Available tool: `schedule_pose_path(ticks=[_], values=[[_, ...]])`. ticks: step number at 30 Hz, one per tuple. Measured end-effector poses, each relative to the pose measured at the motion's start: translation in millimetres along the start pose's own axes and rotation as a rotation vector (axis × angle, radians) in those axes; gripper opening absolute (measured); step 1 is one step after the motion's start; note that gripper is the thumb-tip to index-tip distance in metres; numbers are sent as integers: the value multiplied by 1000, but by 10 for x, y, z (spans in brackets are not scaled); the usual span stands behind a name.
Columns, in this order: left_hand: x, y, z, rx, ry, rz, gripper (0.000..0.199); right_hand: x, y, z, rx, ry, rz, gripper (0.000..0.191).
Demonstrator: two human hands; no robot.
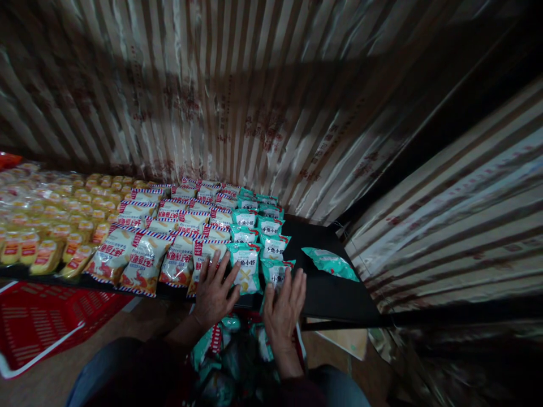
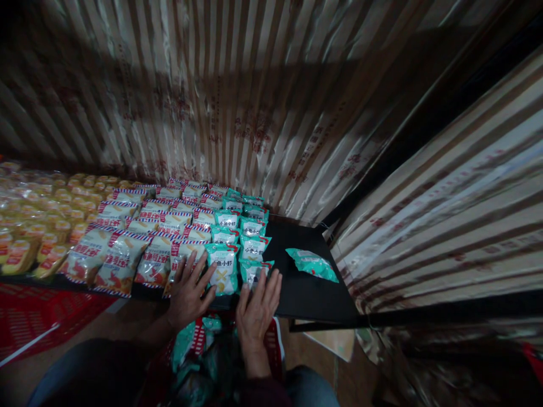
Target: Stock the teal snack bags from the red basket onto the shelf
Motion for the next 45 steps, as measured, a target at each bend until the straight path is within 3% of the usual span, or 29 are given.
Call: schedule_pose_path(ticks=[6,13,18,26,32,39,45], values=[[-2,5,-5,6,10,4,51,116,191,20,164,-74,-46,69],[-8,6,-10,11,3,8,50,134,66,-95,115,8,-71,62],[9,14,7,18,1,11,50,226,47,-123,85,-49,-44,61],[2,24,1,23,24,36,48,271,35,-127,243,-77,-116,65],[7,24,4,33,38,30,49,315,-37,-113,243,-102,-122,64],[13,23,6,41,72,21,53,285,80,-67,242,-134,-245,66],[8,27,-5,44,67,17,51,305,210,-58,247,-136,-150,72]])
Point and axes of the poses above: each hand's wrist, its own z-axis away from the middle knuckle, its own x-axis out of the palm, y = z × x, the point moved 3 cm from there along -z, towards the middle knuckle, and after that the axes turned 11 degrees about y, right-handed, at the moved point
